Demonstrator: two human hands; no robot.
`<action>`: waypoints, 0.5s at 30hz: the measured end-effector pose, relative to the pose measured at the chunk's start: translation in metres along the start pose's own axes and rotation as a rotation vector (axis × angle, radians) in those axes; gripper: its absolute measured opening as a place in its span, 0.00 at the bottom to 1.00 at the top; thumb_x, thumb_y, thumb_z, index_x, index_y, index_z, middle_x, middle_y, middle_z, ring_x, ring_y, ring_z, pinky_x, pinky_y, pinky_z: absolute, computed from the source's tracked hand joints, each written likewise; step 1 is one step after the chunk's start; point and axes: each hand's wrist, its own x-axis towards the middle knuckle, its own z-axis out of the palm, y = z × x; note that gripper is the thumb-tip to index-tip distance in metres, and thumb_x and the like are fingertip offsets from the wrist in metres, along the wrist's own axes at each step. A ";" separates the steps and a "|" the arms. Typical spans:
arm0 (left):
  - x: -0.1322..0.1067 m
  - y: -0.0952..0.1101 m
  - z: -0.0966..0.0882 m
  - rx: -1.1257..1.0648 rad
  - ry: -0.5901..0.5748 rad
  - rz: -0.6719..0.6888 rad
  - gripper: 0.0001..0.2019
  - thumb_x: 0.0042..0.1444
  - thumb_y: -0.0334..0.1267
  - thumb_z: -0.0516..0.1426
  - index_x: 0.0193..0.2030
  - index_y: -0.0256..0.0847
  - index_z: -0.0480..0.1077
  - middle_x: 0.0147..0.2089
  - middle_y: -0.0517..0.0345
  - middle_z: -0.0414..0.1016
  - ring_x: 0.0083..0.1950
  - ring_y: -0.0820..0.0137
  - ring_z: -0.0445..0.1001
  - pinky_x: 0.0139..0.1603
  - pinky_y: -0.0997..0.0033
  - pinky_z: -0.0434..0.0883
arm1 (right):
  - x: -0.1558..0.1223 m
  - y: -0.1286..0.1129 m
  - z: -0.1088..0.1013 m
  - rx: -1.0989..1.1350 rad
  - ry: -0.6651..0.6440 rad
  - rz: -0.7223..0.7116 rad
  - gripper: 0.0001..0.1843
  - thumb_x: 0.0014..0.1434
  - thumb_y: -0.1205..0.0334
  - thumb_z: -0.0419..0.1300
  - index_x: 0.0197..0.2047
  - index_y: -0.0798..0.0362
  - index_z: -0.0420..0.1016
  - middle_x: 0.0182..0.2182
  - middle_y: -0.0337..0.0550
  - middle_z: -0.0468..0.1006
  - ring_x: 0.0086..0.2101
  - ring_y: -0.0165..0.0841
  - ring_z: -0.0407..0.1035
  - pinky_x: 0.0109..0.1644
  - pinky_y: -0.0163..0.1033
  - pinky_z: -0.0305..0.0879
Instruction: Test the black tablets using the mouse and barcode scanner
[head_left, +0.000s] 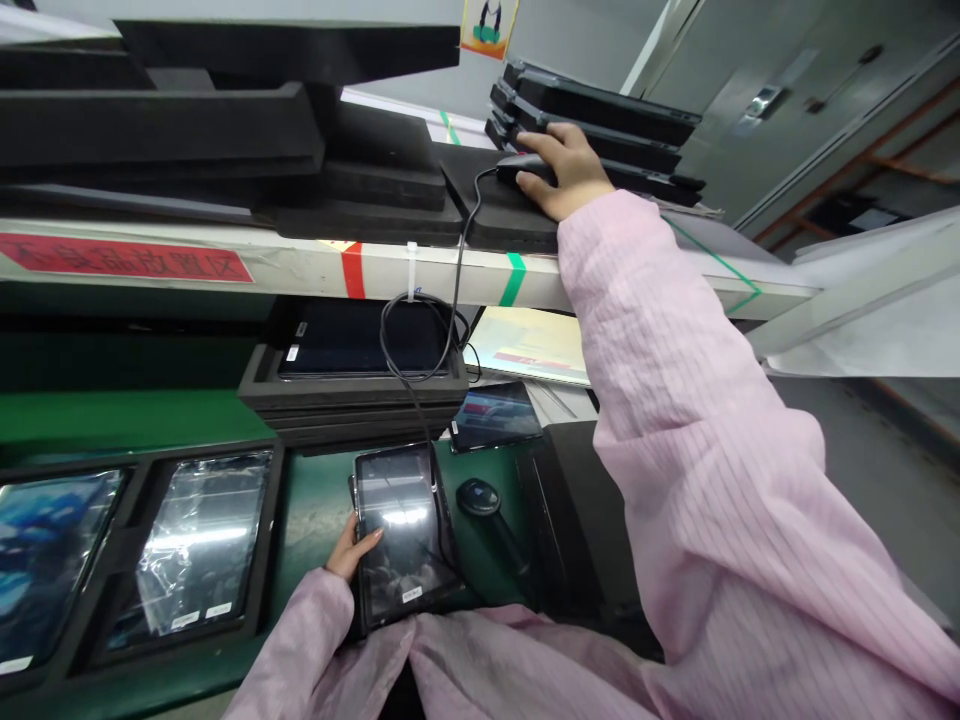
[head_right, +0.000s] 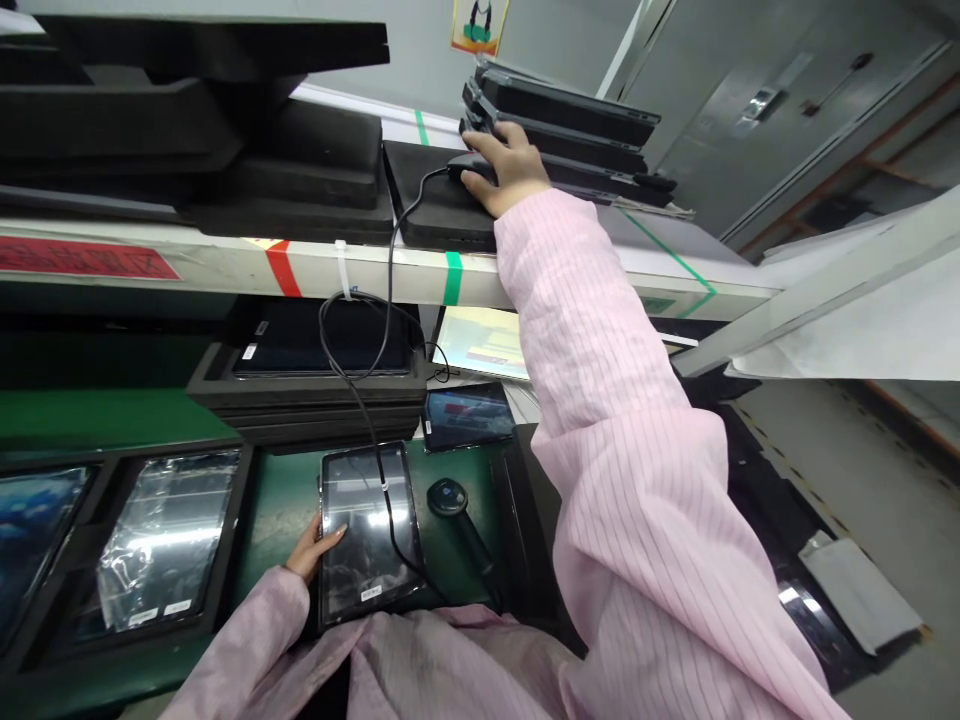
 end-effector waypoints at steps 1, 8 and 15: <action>0.001 -0.001 0.000 -0.002 0.001 0.002 0.37 0.31 0.43 0.71 0.51 0.40 0.67 0.39 0.55 0.78 0.38 0.64 0.76 0.39 0.68 0.71 | -0.001 -0.001 -0.005 -0.005 0.060 -0.006 0.32 0.60 0.51 0.54 0.64 0.55 0.57 0.64 0.42 0.51 0.62 0.26 0.47 0.68 0.34 0.42; 0.004 -0.005 -0.005 0.024 -0.030 0.012 0.35 0.33 0.43 0.71 0.50 0.41 0.66 0.38 0.57 0.78 0.37 0.68 0.75 0.39 0.71 0.70 | -0.131 -0.025 -0.022 0.200 0.816 -0.180 0.24 0.64 0.58 0.43 0.51 0.69 0.67 0.46 0.47 0.67 0.47 0.21 0.65 0.52 0.29 0.60; 0.004 -0.005 -0.005 0.036 -0.019 0.024 0.37 0.32 0.44 0.71 0.52 0.40 0.67 0.39 0.55 0.77 0.38 0.67 0.75 0.41 0.70 0.70 | -0.389 -0.047 0.130 0.412 -0.151 0.610 0.20 0.53 0.64 0.60 0.49 0.62 0.70 0.44 0.55 0.74 0.42 0.34 0.72 0.49 0.41 0.71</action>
